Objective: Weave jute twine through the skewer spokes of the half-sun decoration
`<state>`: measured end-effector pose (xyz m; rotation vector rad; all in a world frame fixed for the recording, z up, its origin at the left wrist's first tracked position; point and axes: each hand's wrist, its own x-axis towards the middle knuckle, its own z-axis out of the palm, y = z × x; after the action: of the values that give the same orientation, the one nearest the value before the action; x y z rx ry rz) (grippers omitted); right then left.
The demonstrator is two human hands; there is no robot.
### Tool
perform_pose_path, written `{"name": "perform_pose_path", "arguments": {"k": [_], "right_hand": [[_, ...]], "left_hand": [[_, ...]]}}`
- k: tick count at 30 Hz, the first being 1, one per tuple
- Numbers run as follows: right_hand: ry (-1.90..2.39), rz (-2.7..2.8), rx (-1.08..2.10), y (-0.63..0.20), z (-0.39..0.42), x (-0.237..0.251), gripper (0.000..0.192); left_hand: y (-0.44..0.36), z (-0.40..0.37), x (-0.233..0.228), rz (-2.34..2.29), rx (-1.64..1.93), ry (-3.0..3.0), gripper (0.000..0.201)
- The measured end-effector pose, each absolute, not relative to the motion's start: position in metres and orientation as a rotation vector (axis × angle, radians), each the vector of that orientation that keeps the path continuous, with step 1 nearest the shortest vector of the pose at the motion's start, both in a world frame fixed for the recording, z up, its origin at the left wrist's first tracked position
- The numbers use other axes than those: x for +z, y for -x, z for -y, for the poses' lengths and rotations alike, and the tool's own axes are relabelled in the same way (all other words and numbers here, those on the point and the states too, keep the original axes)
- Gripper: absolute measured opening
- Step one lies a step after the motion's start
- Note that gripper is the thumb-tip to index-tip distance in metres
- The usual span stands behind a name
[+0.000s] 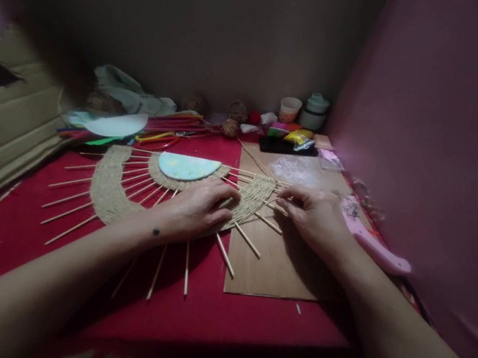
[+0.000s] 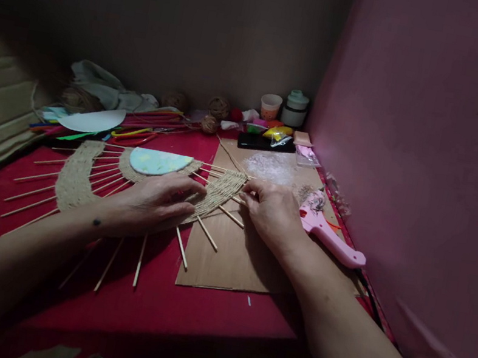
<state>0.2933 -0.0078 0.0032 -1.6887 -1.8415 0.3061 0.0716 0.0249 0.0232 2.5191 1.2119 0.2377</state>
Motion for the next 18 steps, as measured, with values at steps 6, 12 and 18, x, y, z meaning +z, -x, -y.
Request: {"name": "perform_pose_path", "arguments": {"k": [6,12,18], "right_hand": [[1.697,1.902,0.43,-0.298,0.0064,0.0025,0.012],[1.792,2.03,0.295,-0.295,0.0072,0.0055,0.01],[1.844,2.033,0.258,-0.2928,0.0081,0.0054,0.01]], "left_hand": [[-0.0715,-0.0246,0.0224,-1.215,0.267,-2.504,0.029],[-0.0707,-0.0258,0.0195,-1.206,0.272,-2.53,0.028],[-0.0711,-0.0273,0.0163,-1.202,0.273,-2.544,0.03]]}}
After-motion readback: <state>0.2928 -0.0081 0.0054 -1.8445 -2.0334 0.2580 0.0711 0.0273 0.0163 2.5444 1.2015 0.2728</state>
